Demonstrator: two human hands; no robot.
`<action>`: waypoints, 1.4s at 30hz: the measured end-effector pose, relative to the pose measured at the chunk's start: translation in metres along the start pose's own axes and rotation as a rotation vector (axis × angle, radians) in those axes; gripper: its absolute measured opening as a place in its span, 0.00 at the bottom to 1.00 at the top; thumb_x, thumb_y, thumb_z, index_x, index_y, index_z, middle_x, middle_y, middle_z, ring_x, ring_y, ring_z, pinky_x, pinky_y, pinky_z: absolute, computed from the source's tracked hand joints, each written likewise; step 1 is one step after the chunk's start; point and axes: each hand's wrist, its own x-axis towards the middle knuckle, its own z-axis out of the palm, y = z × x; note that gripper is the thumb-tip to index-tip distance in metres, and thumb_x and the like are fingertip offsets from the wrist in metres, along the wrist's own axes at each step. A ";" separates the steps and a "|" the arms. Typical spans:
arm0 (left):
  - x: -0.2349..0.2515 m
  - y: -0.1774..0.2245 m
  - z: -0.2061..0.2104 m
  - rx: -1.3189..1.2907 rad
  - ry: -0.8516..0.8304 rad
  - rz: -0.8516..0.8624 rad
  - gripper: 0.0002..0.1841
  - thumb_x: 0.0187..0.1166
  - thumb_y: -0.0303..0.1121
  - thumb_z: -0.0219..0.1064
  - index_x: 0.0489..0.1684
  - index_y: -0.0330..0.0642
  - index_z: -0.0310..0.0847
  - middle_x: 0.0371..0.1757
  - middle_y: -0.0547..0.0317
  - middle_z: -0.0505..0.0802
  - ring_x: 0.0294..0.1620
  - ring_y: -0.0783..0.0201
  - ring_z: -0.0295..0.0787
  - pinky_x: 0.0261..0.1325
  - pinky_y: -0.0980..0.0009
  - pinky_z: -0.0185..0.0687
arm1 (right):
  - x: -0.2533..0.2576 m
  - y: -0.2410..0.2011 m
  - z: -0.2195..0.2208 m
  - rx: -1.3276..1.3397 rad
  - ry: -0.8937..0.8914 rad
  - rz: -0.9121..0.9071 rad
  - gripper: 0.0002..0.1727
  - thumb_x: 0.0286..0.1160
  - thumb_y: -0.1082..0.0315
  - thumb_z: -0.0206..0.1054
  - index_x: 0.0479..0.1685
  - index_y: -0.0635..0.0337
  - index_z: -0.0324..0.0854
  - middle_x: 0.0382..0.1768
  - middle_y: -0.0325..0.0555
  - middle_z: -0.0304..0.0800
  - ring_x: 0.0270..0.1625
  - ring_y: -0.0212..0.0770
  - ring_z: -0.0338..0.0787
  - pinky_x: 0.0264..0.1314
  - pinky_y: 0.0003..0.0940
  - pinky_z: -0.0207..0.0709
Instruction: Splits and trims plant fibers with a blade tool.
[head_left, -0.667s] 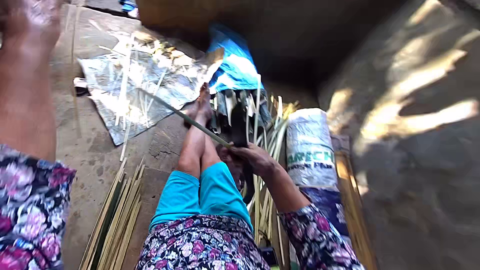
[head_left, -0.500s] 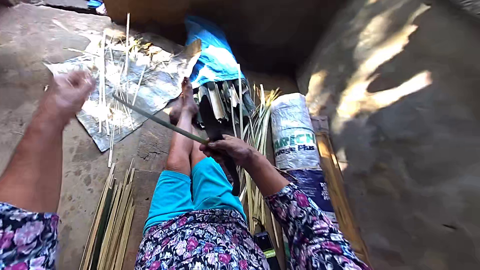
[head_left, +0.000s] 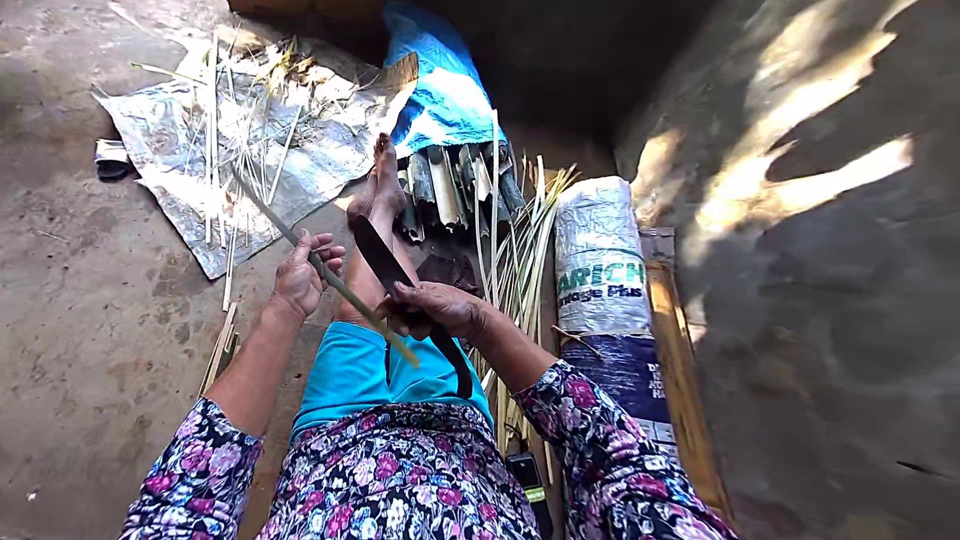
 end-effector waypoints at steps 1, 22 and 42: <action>0.000 0.001 0.000 0.003 -0.007 0.001 0.28 0.95 0.53 0.36 0.55 0.45 0.80 0.34 0.60 0.92 0.29 0.68 0.90 0.36 0.74 0.86 | -0.002 -0.001 -0.001 0.010 -0.002 -0.011 0.33 0.90 0.39 0.42 0.54 0.57 0.83 0.25 0.28 0.86 0.20 0.19 0.77 0.23 0.14 0.71; 0.010 0.007 0.002 -0.022 -0.001 0.023 0.27 0.96 0.52 0.35 0.59 0.45 0.79 0.34 0.60 0.92 0.24 0.70 0.86 0.30 0.76 0.83 | -0.033 0.020 -0.010 0.054 0.155 0.166 0.36 0.92 0.42 0.31 0.59 0.59 0.81 0.26 0.32 0.87 0.19 0.21 0.78 0.23 0.14 0.73; -0.179 0.004 -0.221 0.855 -0.501 -0.190 0.20 0.83 0.39 0.58 0.65 0.38 0.84 0.41 0.65 0.94 0.41 0.73 0.89 0.56 0.69 0.84 | -0.004 0.031 -0.010 0.122 0.198 0.100 0.34 0.77 0.42 0.65 0.77 0.49 0.62 0.32 0.38 0.87 0.22 0.30 0.85 0.20 0.22 0.80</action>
